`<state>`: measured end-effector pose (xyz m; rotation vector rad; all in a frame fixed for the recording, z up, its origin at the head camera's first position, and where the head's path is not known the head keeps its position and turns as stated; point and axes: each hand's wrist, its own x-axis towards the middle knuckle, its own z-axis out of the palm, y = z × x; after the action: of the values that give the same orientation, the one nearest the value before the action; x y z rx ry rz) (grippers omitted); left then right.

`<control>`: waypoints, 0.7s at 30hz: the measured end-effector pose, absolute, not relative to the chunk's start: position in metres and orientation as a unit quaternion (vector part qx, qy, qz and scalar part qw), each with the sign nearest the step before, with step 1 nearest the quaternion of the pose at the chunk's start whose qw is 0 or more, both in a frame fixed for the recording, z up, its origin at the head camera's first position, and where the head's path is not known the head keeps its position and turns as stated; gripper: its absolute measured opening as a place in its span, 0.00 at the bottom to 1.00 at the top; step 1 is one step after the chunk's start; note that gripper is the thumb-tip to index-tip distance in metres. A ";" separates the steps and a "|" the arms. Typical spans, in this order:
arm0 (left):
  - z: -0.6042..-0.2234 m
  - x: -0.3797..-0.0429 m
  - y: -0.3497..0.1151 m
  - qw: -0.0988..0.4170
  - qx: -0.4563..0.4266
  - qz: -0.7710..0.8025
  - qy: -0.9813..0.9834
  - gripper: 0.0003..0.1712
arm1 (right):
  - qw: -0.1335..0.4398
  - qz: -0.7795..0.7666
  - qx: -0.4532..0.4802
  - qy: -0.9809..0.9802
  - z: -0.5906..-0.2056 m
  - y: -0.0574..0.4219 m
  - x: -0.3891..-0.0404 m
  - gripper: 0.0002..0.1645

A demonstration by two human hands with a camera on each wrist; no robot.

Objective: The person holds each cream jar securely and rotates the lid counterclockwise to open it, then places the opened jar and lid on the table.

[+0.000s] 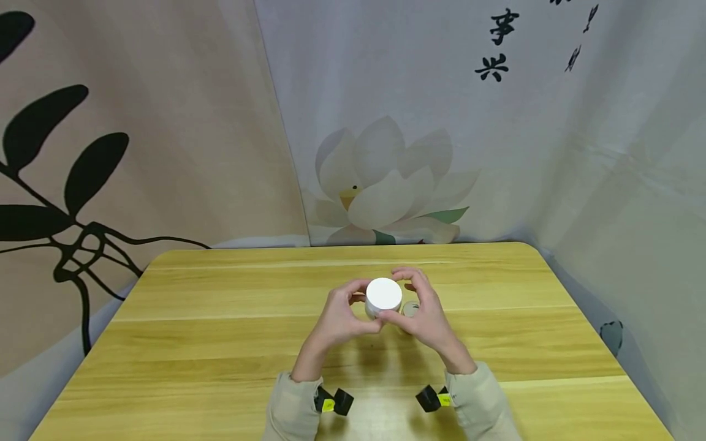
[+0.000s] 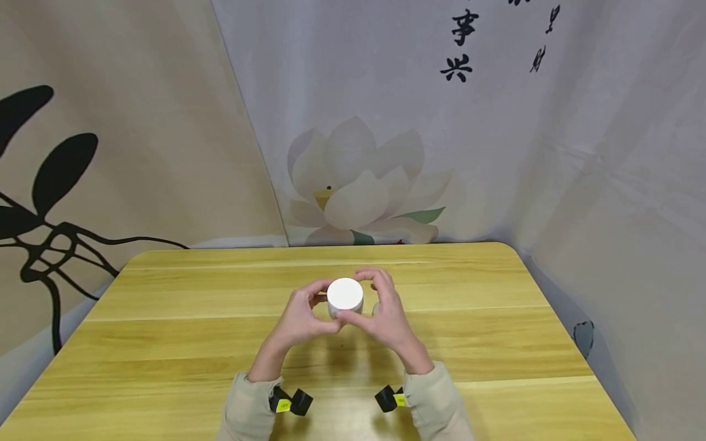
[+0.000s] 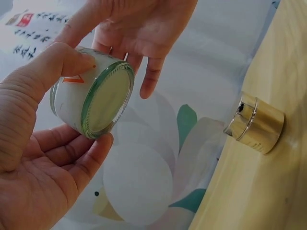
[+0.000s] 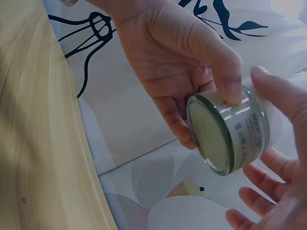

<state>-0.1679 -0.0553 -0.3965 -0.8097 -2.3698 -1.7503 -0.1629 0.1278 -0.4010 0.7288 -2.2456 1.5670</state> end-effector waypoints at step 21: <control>-0.406 -0.173 -0.058 0.049 -0.270 -0.574 -0.771 0.30 | 0.136 0.546 0.254 -0.787 -0.400 0.130 -0.164 0.29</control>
<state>-0.1730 -0.0581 -0.4064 -0.8229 -2.3512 -1.7497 -0.1636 0.1299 -0.3996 0.7345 -2.2782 1.5823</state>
